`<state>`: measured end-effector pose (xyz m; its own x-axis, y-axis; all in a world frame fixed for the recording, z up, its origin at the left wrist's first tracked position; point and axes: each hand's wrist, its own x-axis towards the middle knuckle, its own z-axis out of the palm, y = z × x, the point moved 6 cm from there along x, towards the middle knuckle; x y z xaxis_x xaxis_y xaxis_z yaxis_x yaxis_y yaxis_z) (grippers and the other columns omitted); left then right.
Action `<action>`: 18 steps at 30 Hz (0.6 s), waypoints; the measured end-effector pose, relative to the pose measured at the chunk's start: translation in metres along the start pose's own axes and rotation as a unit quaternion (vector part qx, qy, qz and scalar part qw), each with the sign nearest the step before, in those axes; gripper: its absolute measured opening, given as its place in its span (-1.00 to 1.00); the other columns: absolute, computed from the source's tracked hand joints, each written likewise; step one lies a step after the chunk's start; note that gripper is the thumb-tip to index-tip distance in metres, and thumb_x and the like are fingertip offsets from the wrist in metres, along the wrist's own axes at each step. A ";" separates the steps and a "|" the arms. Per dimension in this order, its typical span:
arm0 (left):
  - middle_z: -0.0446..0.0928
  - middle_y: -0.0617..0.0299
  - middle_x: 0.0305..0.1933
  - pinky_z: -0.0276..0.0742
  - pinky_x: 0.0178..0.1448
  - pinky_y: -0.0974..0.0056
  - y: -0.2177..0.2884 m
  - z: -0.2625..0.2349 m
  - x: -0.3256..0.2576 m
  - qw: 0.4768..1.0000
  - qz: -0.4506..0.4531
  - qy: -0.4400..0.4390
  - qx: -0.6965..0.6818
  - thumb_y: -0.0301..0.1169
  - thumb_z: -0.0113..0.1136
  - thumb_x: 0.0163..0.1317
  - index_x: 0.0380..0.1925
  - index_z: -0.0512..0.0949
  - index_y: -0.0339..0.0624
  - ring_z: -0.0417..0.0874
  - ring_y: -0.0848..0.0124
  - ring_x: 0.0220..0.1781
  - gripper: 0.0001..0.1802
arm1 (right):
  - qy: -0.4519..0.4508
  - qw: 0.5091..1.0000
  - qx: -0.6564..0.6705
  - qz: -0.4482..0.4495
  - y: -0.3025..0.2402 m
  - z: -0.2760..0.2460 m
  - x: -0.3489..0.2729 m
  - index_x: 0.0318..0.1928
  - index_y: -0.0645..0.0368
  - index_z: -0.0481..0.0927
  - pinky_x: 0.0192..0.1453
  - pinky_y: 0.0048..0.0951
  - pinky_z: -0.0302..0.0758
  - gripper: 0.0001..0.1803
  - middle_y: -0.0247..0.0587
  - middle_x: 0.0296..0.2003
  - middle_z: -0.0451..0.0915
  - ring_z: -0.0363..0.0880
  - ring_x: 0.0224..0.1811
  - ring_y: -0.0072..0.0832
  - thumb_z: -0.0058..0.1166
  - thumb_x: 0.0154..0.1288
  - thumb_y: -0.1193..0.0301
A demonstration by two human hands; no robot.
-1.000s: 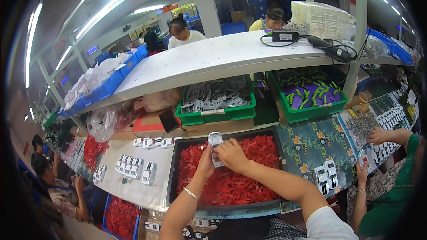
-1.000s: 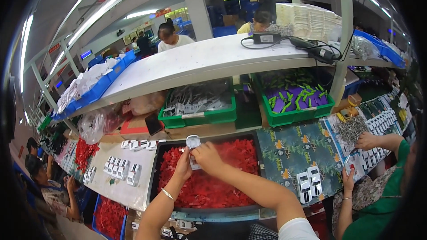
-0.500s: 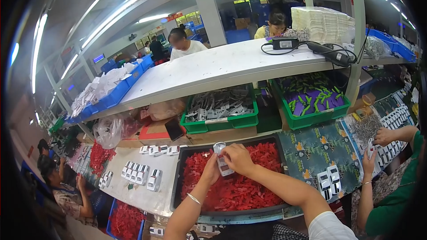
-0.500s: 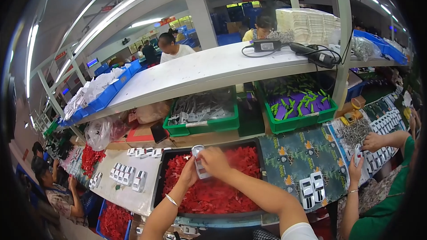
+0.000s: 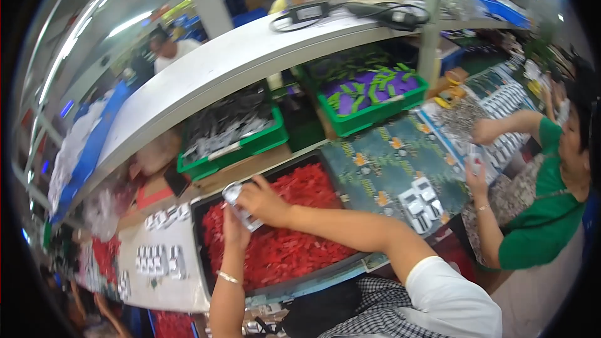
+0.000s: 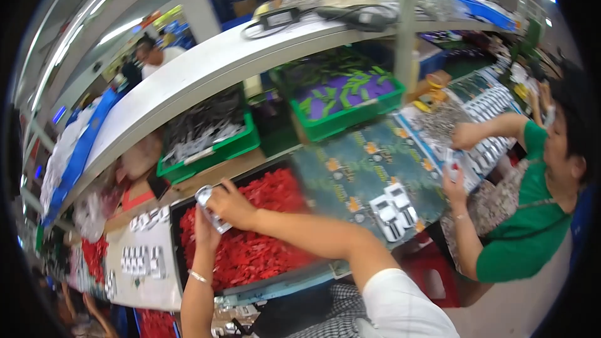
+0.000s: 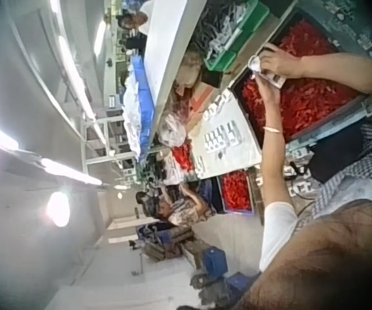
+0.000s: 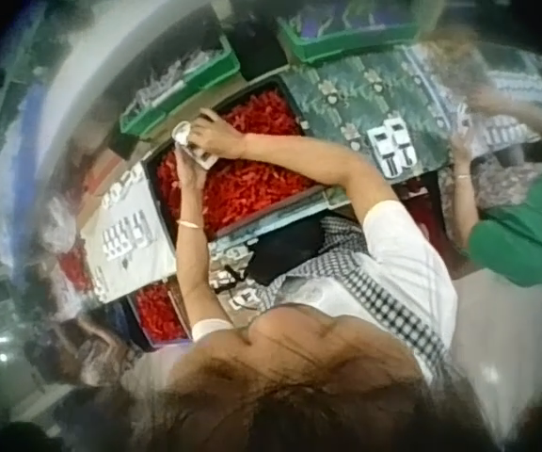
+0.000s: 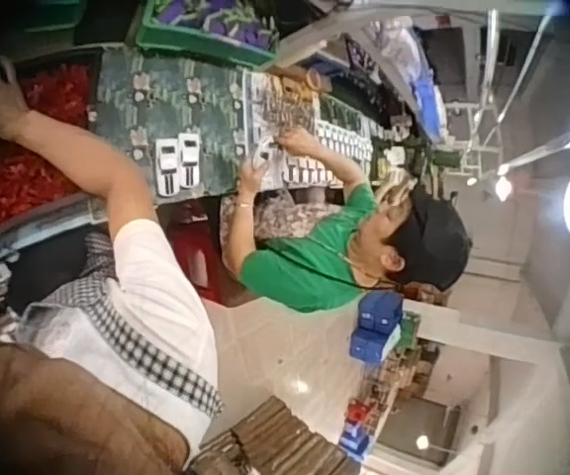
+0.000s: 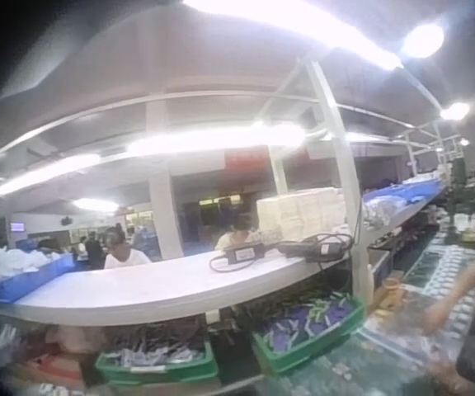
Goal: The person assembles toy cars by taking car shells and inserting plastic parts into each one by hand before placing the assembled car bodies on the table.
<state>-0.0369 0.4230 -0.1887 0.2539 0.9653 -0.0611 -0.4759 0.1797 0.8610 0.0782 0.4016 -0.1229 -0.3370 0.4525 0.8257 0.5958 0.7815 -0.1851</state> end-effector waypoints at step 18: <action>0.48 0.27 0.04 0.46 0.09 0.23 -0.002 0.020 -0.005 0.996 0.004 -0.031 -0.081 -0.06 -0.33 0.51 0.19 0.33 -0.06 0.50 0.40 0.01 -0.54 | -0.042 0.998 -0.018 0.041 0.002 -0.020 -0.002 -0.38 0.11 0.60 0.36 0.13 0.04 -0.86 -0.24 0.00 0.47 0.31 0.23 -0.21 0.23 -0.03 0.45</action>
<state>-0.0206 0.4144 -0.1798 0.2990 0.9541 -0.0188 -0.6065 0.2052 0.7681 0.0949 0.3936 -0.1143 -0.3447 0.5507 0.7602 0.6494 0.7247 -0.2305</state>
